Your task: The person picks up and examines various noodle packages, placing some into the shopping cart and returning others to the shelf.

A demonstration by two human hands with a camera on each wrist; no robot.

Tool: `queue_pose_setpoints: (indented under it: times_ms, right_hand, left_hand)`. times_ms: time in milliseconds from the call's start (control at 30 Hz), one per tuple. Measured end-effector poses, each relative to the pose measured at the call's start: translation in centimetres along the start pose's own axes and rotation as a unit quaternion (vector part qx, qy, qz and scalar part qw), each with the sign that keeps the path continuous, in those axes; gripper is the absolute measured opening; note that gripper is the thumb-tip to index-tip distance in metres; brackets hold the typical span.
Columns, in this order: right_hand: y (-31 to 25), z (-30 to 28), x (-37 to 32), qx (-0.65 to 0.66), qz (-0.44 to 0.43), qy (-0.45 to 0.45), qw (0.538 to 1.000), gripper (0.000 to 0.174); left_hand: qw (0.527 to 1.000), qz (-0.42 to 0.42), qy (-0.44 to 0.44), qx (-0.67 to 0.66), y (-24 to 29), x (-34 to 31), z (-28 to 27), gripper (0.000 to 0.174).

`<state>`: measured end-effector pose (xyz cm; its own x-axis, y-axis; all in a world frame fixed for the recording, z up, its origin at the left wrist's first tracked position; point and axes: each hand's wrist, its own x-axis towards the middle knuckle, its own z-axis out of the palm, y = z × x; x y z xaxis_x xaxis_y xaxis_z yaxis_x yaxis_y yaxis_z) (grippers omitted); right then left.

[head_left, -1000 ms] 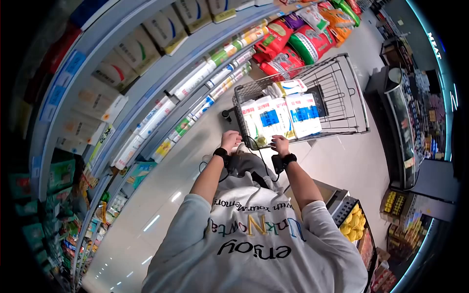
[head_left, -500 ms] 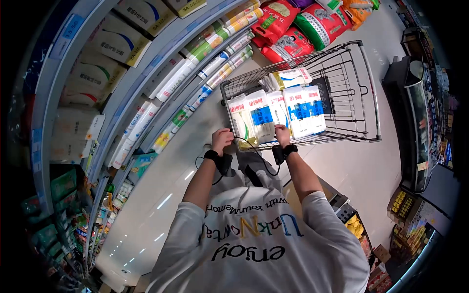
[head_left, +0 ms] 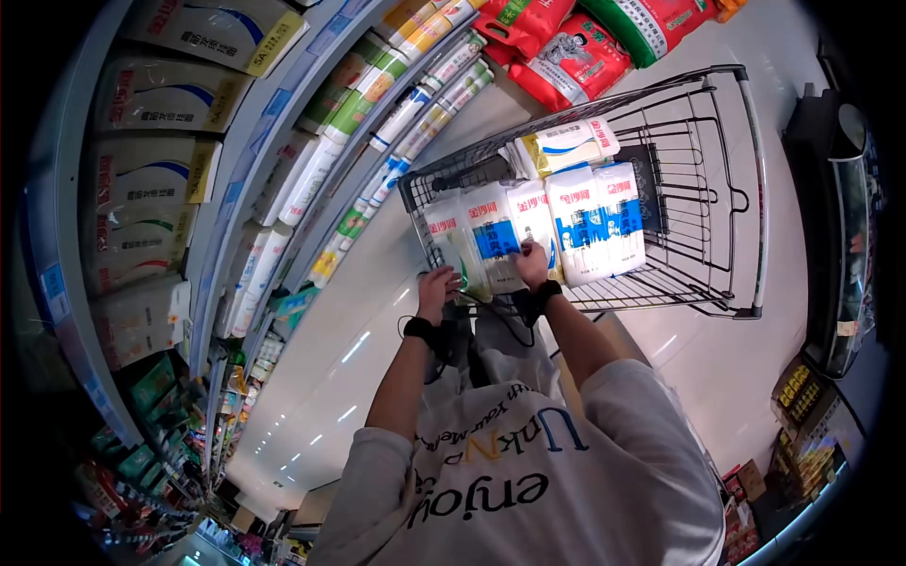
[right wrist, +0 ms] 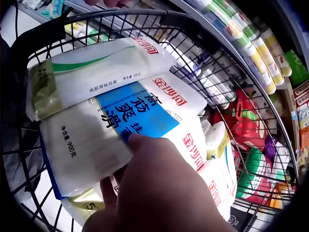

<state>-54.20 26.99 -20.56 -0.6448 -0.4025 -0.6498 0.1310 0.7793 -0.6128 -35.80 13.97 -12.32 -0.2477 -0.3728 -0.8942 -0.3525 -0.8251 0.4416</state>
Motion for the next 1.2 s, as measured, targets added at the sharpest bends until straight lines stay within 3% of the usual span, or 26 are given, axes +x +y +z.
queue_pose_setpoints:
  times_ms: [100,167,233,300,433,567,600,633,733,867,967,1033,1167,1200]
  right_hand:
    - [-0.9,0.7,0.1,-0.080,0.022,-0.026,0.996,0.040]
    - [-2.4,1.7,-0.9,-0.159,0.043,0.035,0.986,0.045]
    - [-1.9,2.7,-0.6,-0.170,0.045,0.065,0.982,0.043]
    - [-1.0,3.0,-0.1,-0.212,0.039,0.018,0.976,0.048]
    - [-2.5,3.9,-0.6,-0.222,0.080,0.070,0.969,0.052]
    - [-4.6,3.1,-1.6,-0.197,0.142,-0.016,0.970,0.054]
    - [-4.3,3.6,-1.9,-0.238,0.069,0.028,0.968,0.050]
    - [-3.9,3.8,-1.8,-0.242,0.062,0.025,0.968,0.050]
    - [-2.3,3.9,-1.0,0.006,-0.037,-0.048,0.998,0.037]
    - [-1.7,4.9,0.6,-0.066,-0.017,0.000,0.998,0.034]
    - [-5.9,1.9,0.1,-0.026,-0.066,-0.026,0.997,0.038]
    - [-9.0,0.2,-1.4,0.106,-0.127,-0.046,0.985,0.035]
    - [-15.8,-1.4,-5.8,0.130,-0.213,-0.061,0.966,0.034]
    - [-16.8,-0.6,-6.3,0.230,-0.207,-0.086,0.947,0.033]
  left_hand:
    - [1.000,-0.016,0.016,0.000,-0.8,0.2,0.1,0.026]
    - [0.999,-0.023,0.028,0.007,-1.0,0.0,-0.1,0.026]
    - [0.999,-0.023,0.024,-0.004,-0.5,-0.4,-0.6,0.026]
    - [1.000,-0.011,0.027,-0.006,-0.1,-1.1,-1.2,0.026]
    - [0.999,0.018,0.037,-0.002,0.9,-2.8,-2.6,0.029]
    - [0.998,0.019,0.065,-0.009,-0.5,-3.7,-4.7,0.029]
    - [0.997,0.027,0.068,-0.021,-1.0,-3.8,-5.3,0.030]
    - [0.997,0.030,0.073,-0.027,-1.1,-4.3,-5.7,0.030]
    - [0.995,0.048,0.070,-0.046,-1.4,-5.3,-6.5,0.026]
    - [0.995,0.052,0.059,-0.057,-3.3,-5.0,-9.0,0.025]
    - [0.994,0.085,0.033,-0.059,-2.8,-4.7,-10.4,0.025]
    - [0.993,0.104,0.022,-0.060,-2.2,-4.9,-11.2,0.024]
    - [0.985,0.149,-0.017,-0.090,0.3,-5.9,-12.1,0.027]
    - [0.982,0.162,-0.039,-0.094,1.4,-6.4,-12.1,0.030]
